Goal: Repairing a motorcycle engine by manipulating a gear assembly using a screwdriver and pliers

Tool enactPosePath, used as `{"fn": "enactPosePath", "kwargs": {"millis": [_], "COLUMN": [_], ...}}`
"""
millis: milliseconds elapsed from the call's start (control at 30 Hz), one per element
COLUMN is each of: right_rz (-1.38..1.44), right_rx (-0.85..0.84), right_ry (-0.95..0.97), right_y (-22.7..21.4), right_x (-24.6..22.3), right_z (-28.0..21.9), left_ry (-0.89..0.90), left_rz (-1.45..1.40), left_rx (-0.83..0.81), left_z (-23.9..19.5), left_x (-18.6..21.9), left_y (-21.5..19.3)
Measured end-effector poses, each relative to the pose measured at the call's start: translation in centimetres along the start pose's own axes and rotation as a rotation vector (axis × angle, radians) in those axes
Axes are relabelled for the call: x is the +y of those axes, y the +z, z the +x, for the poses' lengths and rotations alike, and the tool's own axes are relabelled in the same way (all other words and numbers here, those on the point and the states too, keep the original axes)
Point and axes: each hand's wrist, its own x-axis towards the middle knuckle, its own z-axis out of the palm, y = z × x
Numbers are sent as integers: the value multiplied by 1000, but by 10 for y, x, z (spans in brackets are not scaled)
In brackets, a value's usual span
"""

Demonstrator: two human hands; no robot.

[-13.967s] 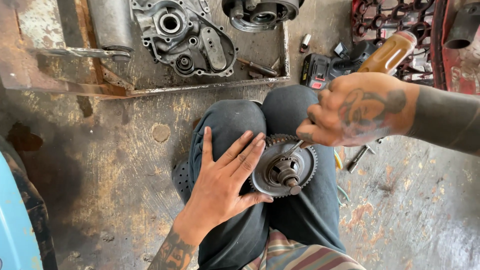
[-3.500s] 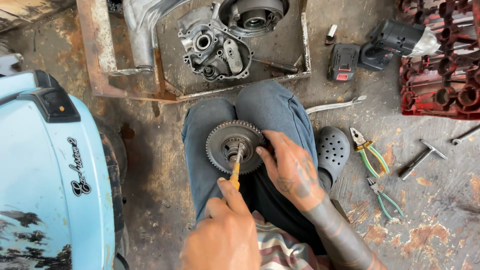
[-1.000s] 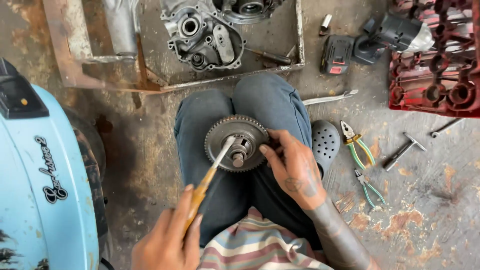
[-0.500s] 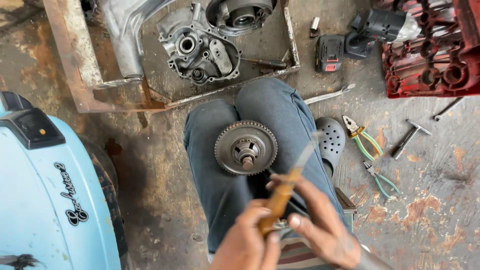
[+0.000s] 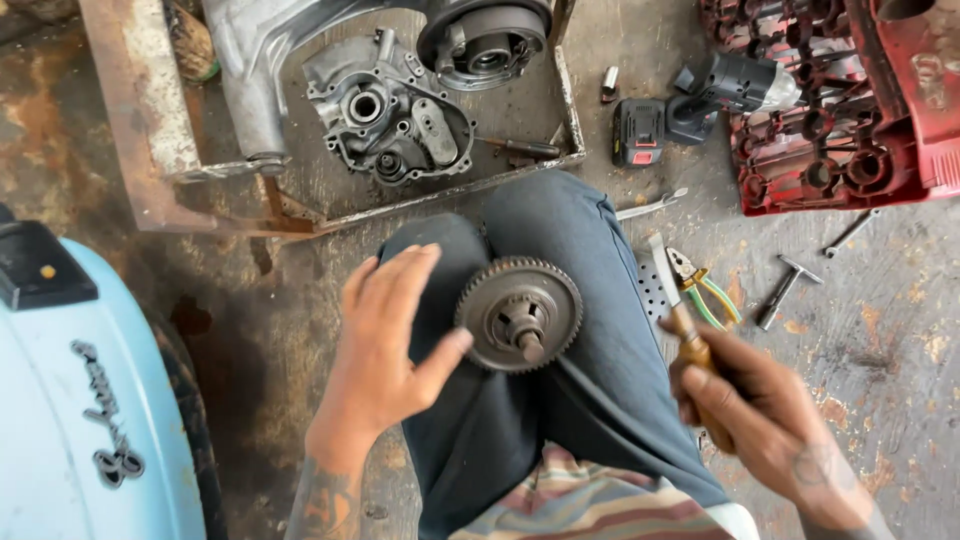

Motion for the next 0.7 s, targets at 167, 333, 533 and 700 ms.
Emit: {"fn": "enactPosePath", "kwargs": {"millis": [167, 333, 533, 700], "right_rz": [33, 26, -74, -461], "right_rx": [-115, -32, -82, -237], "right_ry": [151, 238, 190, 107], "right_y": [6, 11, 10, 4], "right_x": [23, 21, 21, 5], "right_z": [-5, -2, 1, 5], "left_ry": [154, 389, 376, 313], "left_rz": [-11, 206, -105, -43], "left_rx": [-331, -385, -339, -203], "left_z": [18, 36, 39, 16], "left_x": [-8, -12, -9, -9], "left_y": [16, 21, 29, 53]}}
